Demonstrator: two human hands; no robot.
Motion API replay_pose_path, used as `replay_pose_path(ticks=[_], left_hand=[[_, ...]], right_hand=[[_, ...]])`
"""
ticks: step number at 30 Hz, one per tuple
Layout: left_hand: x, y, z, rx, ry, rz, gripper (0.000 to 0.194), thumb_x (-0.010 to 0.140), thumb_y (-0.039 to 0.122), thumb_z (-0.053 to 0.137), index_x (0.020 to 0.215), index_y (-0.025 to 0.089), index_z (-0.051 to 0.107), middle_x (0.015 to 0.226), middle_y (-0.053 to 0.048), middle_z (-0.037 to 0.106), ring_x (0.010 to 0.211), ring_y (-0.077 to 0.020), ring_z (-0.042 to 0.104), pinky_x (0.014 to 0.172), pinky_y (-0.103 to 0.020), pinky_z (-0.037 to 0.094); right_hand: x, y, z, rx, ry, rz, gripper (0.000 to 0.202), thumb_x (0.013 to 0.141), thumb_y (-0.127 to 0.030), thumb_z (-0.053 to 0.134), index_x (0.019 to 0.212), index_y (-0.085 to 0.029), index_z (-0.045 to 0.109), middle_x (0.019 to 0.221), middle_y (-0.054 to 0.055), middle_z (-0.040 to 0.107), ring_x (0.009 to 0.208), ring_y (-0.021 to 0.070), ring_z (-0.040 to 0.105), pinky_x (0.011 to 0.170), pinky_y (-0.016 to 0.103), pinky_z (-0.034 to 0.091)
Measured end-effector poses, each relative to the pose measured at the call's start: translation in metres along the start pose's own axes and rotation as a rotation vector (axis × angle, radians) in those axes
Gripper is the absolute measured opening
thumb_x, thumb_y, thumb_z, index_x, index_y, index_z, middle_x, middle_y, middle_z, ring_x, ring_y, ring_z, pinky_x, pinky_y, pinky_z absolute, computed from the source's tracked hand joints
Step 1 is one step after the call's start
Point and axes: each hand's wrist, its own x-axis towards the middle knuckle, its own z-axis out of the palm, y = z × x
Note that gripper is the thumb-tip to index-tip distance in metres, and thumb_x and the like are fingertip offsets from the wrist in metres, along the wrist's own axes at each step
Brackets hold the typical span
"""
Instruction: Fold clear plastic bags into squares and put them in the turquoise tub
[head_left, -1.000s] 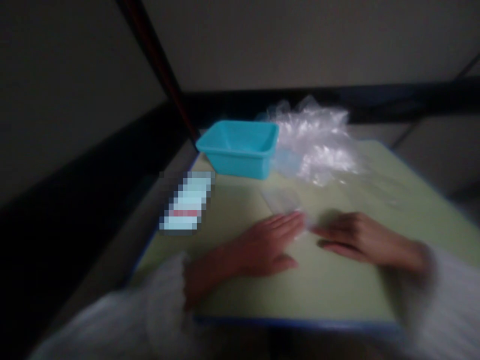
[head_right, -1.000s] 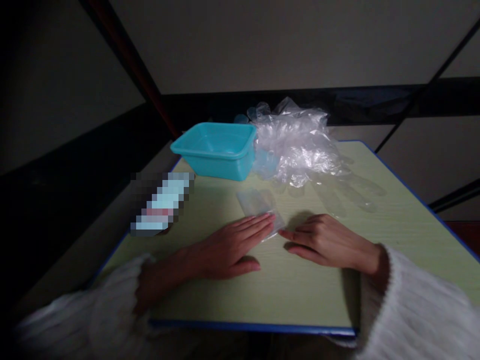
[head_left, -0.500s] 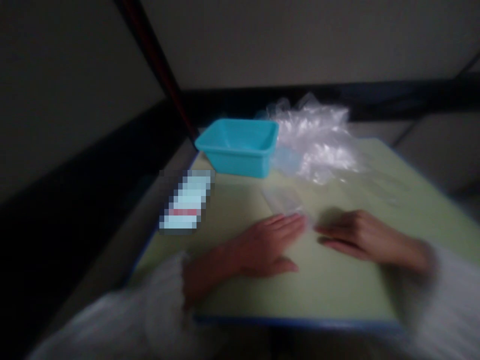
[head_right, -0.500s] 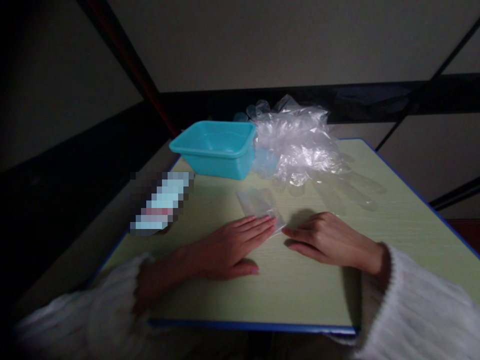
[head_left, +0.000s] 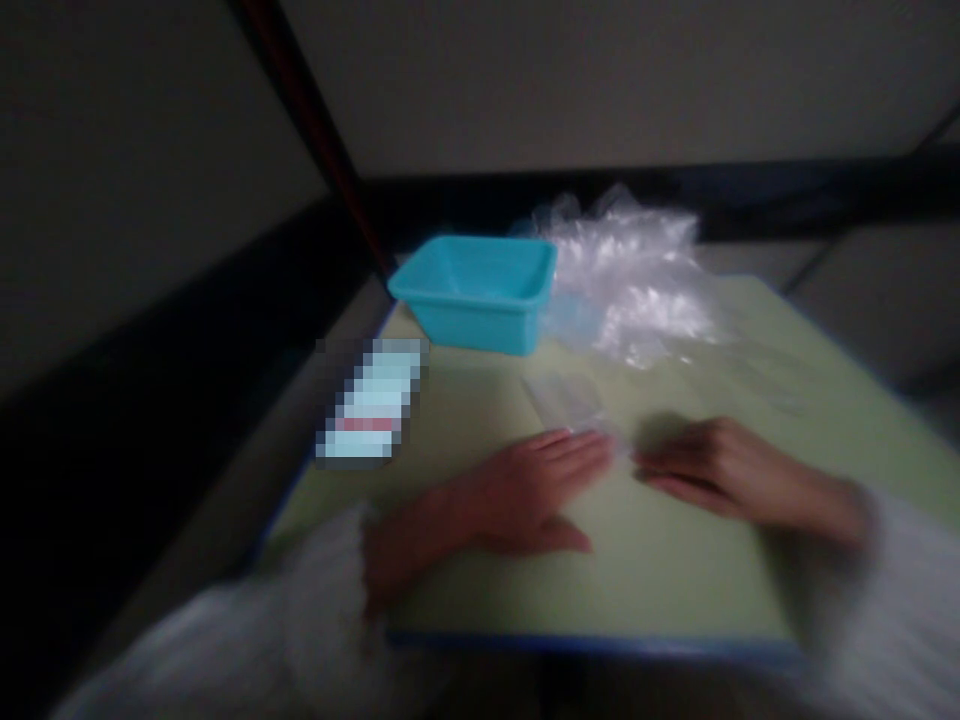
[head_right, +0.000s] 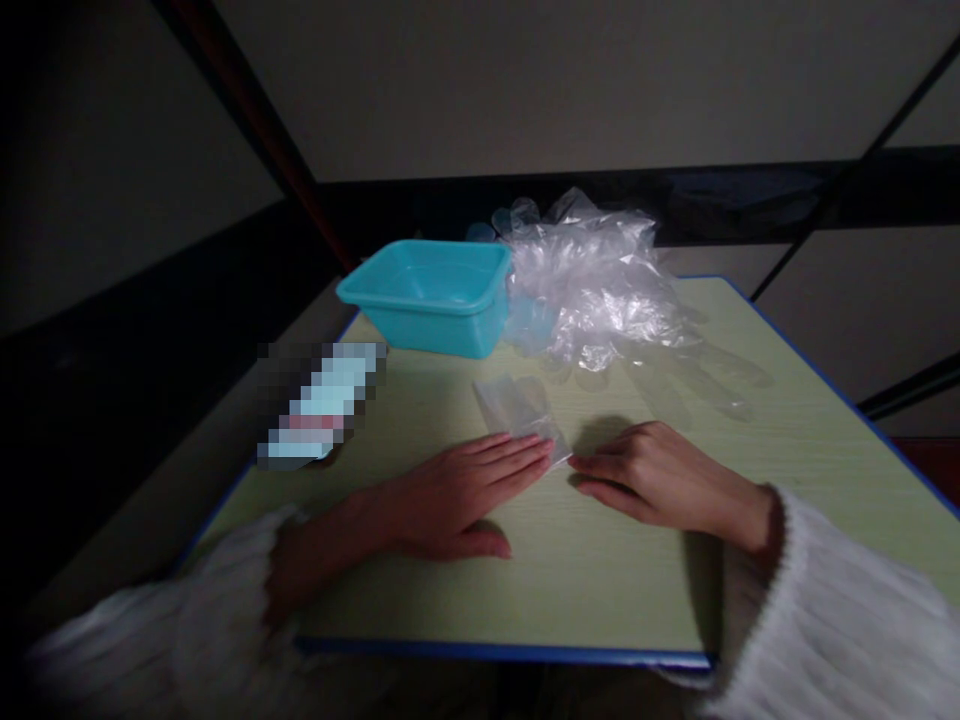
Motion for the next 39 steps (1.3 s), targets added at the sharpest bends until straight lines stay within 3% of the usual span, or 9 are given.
replay_pose_path(ticks=[4, 8, 10, 15, 24, 39], left_hand=[[-0.0012, -0.0002, 0.0001, 0.009, -0.013, 0.006, 0.075, 0.087, 0.053, 0.048, 0.144, 0.011, 0.024, 0.151, -0.015, 0.022, 0.142, -0.0252, 0.014, 0.116, -0.042, 0.015], [-0.0017, -0.0004, 0.0003, 0.011, -0.016, 0.017, 0.075, 0.088, 0.054, 0.046, 0.144, 0.01, 0.024, 0.152, -0.015, 0.021, 0.142, -0.0241, 0.013, 0.116, -0.04, 0.014], [-0.0014, -0.0006, 0.0004, 0.014, -0.02, 0.017, 0.074, 0.088, 0.054, 0.046, 0.144, 0.01, 0.025, 0.151, -0.015, 0.022, 0.142, -0.0243, 0.013, 0.116, -0.04, 0.014], [-0.0007, -0.0008, 0.0003, 0.026, -0.016, 0.019, 0.074, 0.088, 0.054, 0.047, 0.144, 0.011, 0.026, 0.151, -0.015, 0.022, 0.142, -0.0251, 0.014, 0.116, -0.041, 0.014], [-0.0006, -0.0015, 0.0009, 0.043, -0.05, -0.001, 0.079, 0.089, 0.058, 0.041, 0.145, 0.007, 0.02, 0.153, -0.015, 0.014, 0.143, -0.0237, 0.006, 0.117, -0.039, 0.01], [0.0004, 0.0014, -0.0014, 0.045, -0.058, -0.016, 0.078, 0.089, 0.058, 0.041, 0.145, 0.007, 0.022, 0.153, -0.015, 0.017, 0.143, -0.024, 0.008, 0.117, -0.039, 0.01]], right_hand=[[-0.0002, 0.0003, 0.0001, -0.022, 0.006, -0.013, 0.032, 0.097, -0.03, 0.039, 0.102, -0.016, 0.067, 0.08, 0.006, 0.073, 0.066, 0.0175, 0.067, 0.058, 0.03, 0.046], [-0.0006, -0.0004, 0.0005, -0.041, 0.101, -0.05, 0.034, 0.097, -0.03, 0.037, 0.092, -0.017, 0.069, 0.067, 0.004, 0.07, 0.058, 0.0162, 0.063, 0.055, 0.03, 0.042], [-0.0007, -0.0006, 0.0011, -0.032, 0.125, -0.042, 0.034, 0.098, -0.03, 0.036, 0.098, -0.017, 0.068, 0.067, 0.003, 0.069, 0.057, 0.0154, 0.062, 0.055, 0.029, 0.042], [-0.0011, 0.0018, 0.0056, -0.122, 0.092, -0.025, 0.039, 0.099, -0.033, 0.034, 0.116, -0.012, 0.062, 0.065, 0.005, 0.069, 0.052, 0.0167, 0.061, 0.052, 0.03, 0.038], [-0.0015, 0.0039, 0.0081, -0.118, 0.102, -0.058, 0.037, 0.099, -0.033, 0.035, 0.109, -0.015, 0.066, 0.072, 0.005, 0.072, 0.057, 0.0148, 0.063, 0.055, 0.028, 0.04], [-0.0003, 0.002, 0.0052, -0.082, 0.105, -0.082, 0.036, 0.099, -0.031, 0.035, 0.101, -0.016, 0.068, 0.068, 0.004, 0.071, 0.056, 0.0149, 0.063, 0.054, 0.028, 0.039]])
